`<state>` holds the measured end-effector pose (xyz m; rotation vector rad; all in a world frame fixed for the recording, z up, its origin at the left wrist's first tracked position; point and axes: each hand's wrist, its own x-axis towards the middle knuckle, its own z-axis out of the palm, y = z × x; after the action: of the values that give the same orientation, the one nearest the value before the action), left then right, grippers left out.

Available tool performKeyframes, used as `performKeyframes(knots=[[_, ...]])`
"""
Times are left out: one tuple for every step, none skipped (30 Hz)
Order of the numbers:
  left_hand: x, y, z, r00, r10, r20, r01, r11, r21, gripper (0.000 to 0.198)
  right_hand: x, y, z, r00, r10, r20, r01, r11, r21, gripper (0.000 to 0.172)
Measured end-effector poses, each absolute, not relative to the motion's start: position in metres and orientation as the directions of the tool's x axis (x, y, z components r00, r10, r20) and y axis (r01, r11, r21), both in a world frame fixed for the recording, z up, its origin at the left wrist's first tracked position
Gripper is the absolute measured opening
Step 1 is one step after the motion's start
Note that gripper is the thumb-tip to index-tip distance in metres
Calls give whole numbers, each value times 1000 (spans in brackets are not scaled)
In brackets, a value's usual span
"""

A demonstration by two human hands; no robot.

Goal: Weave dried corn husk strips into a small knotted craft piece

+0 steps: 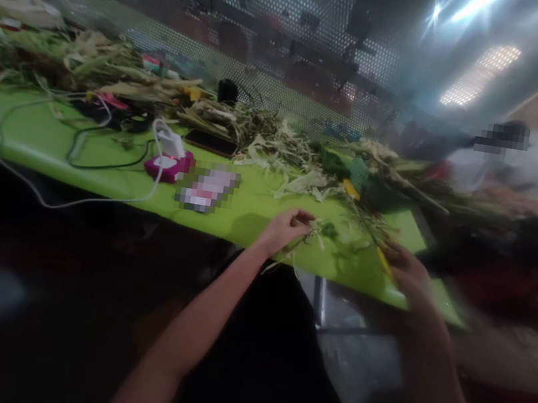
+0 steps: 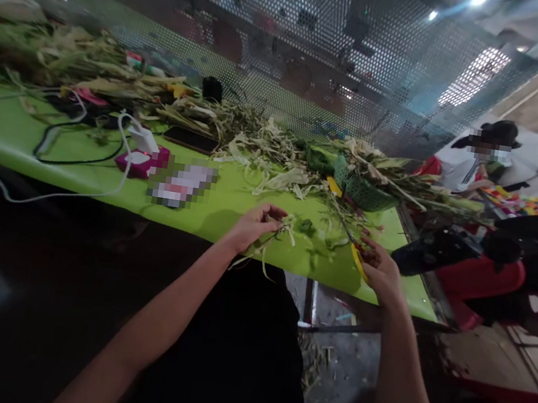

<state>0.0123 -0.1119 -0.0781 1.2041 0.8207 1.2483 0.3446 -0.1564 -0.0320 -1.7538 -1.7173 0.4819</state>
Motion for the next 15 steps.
performKeyframes(knots=[[12, -112, -77, 186, 972, 143, -261, -92, 961, 29, 342, -161, -30, 72, 990, 122, 688, 39, -725, 64], [12, -112, -77, 190, 972, 139, -270, -85, 959, 30, 340, -164, -28, 60, 996, 70, 648, 14, -762, 64], [11, -112, -76, 196, 971, 136, -277, -78, 958, 31, 337, -167, -27, 41, 999, 24, 632, -7, -775, 63], [11, -113, -76, 205, 969, 136, -284, -74, 956, 32, 335, -170, -25, 3, 1000, -1, 634, -3, -774, 63], [10, -113, -76, 212, 968, 138, -288, -73, 955, 33, 332, -171, -24, -47, 999, -7, 644, 25, -764, 63], [10, -114, -76, 215, 966, 141, -290, -75, 954, 33, 329, -172, -24, -105, 994, 6, 661, 74, -747, 64], [9, -114, -76, 217, 965, 145, -291, -78, 954, 33, 326, -174, -23, -165, 986, 26, 684, 133, -717, 64], [9, -114, -77, 217, 965, 148, -291, -80, 953, 34, 323, -175, -23, -218, 975, 46, 715, 191, -673, 63], [9, -113, -77, 219, 965, 146, -291, -79, 953, 34, 320, -176, -22, -258, 964, 61, 750, 240, -616, 61], [9, -113, -77, 222, 964, 143, -294, -74, 953, 34, 316, -178, -21, -281, 957, 77, 788, 276, -550, 59], [10, -113, -78, 228, 964, 138, -297, -66, 952, 34, 312, -180, -20, -290, 953, 90, 824, 296, -483, 57], [10, -113, -78, 233, 963, 133, -303, -58, 951, 35, 308, -182, -20, -288, 952, 106, 854, 306, -421, 55], [10, -113, -78, 235, 963, 129, -309, -52, 950, 34, 304, -184, -19, -283, 951, 125, 876, 309, -370, 53], [10, -113, -77, 235, 964, 127, -314, -48, 948, 34, 301, -185, -18, -281, 949, 146, 889, 315, -332, 51], [10, -113, -77, 233, 964, 127, -318, -48, 947, 34, 298, -186, -17, -283, 945, 166, 896, 322, -305, 50]])
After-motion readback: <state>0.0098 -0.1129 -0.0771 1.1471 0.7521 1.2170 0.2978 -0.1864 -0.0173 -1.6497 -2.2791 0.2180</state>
